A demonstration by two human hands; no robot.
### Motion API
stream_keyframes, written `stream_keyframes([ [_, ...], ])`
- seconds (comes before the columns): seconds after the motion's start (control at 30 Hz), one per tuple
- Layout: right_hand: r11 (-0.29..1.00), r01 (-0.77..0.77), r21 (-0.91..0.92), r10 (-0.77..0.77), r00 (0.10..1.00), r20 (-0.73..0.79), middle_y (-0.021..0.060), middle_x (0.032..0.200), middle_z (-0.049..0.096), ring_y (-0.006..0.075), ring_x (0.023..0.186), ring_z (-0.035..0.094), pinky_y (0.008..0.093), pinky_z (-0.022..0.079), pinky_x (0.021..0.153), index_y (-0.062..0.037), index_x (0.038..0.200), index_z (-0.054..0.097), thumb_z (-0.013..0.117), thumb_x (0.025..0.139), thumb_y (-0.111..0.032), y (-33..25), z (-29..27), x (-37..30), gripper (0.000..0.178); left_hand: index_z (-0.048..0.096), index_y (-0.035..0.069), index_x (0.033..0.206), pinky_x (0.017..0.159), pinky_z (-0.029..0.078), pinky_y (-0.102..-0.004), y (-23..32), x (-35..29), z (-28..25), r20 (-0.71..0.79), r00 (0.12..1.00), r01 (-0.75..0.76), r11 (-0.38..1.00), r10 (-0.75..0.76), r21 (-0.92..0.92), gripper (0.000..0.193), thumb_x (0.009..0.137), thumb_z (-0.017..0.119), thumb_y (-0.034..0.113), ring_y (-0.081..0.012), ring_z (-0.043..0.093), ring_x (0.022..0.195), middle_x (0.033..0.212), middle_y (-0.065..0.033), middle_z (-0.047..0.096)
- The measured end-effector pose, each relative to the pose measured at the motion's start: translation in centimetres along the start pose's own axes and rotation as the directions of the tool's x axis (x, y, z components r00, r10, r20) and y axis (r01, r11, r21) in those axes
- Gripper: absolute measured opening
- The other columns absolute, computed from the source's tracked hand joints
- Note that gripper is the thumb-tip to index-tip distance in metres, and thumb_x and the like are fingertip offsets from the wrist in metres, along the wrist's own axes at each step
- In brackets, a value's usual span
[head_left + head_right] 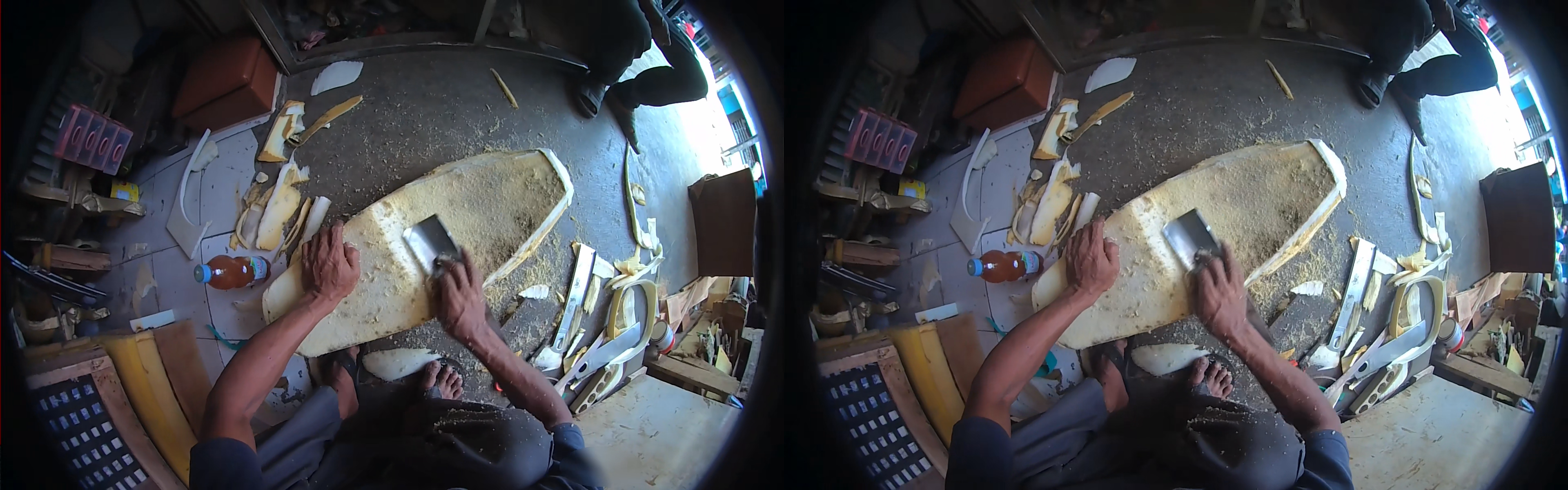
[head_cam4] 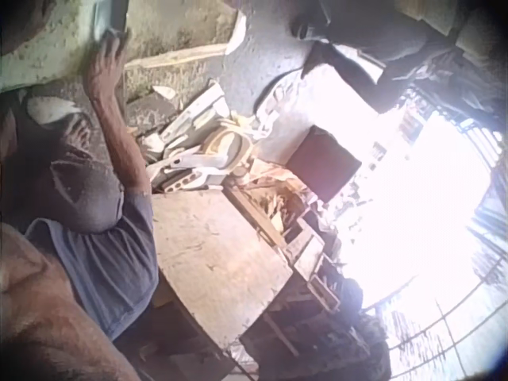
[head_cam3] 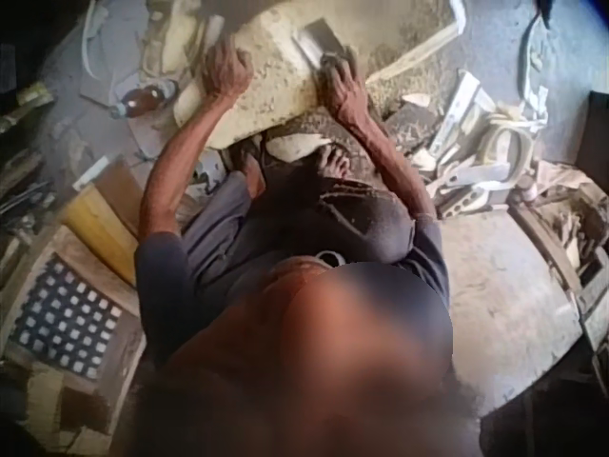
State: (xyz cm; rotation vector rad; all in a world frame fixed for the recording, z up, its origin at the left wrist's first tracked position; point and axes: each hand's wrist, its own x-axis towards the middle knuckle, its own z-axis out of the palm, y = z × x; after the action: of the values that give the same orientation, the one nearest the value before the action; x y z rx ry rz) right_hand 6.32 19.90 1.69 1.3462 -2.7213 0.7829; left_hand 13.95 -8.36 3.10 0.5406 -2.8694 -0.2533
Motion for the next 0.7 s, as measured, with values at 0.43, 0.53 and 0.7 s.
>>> stream_keyframes([
  [0.43, 0.996, -0.063, 0.067, 0.073, 0.987, -0.145, 0.0214, 0.136, 0.058, 0.052, 0.139, 0.045, 0.0599, 0.036, 0.119, 0.0026, 0.124, 0.059, 0.063, 0.091, -0.004, -2.9, 2.4, 9.3, 0.034, 0.052, 0.001, 0.14, 0.095, 0.044, -0.0543, 1.0, 0.2, -1.0, 0.061, 0.998, -0.002, 0.998, 0.006, -0.066, 0.05, 0.095, 0.052, 0.023, -0.0392, 0.06, 0.111, 0.12, -0.0211, 0.062],
  [0.53, 0.998, -0.019, 0.054, 0.025, 0.993, -0.116, 0.0227, 0.136, 0.059, 0.0543, 0.137, 0.047, 0.0606, 0.039, 0.116, 0.004, 0.125, 0.059, 0.064, 0.092, -0.006, -2.4, 2.3, 10.5, 0.035, 0.052, 0.001, 0.14, 0.095, 0.044, -0.0531, 1.2, 0.8, -1.1, 0.107, 0.994, 0.004, 0.998, 0.002, -0.06, 0.051, 0.095, 0.052, 0.023, -0.0387, 0.06, 0.108, 0.119, -0.02, 0.062],
  [0.7, 0.991, -0.075, 0.112, 0.088, 0.99, -0.111, 0.0203, 0.137, 0.06, 0.0532, 0.14, 0.046, 0.0634, 0.034, 0.121, 0.0029, 0.122, 0.06, 0.059, 0.102, -0.011, -5.3, 0.3, 0.1, 0.024, 0.051, 0.0, 0.142, 0.097, 0.043, -0.0555, 0.6, -0.4, -0.4, 0.02, 1.0, 0.015, 1.0, -0.016, 0.025, 0.055, 0.094, 0.052, 0.026, -0.0397, 0.057, 0.114, 0.125, -0.0219, 0.059],
])
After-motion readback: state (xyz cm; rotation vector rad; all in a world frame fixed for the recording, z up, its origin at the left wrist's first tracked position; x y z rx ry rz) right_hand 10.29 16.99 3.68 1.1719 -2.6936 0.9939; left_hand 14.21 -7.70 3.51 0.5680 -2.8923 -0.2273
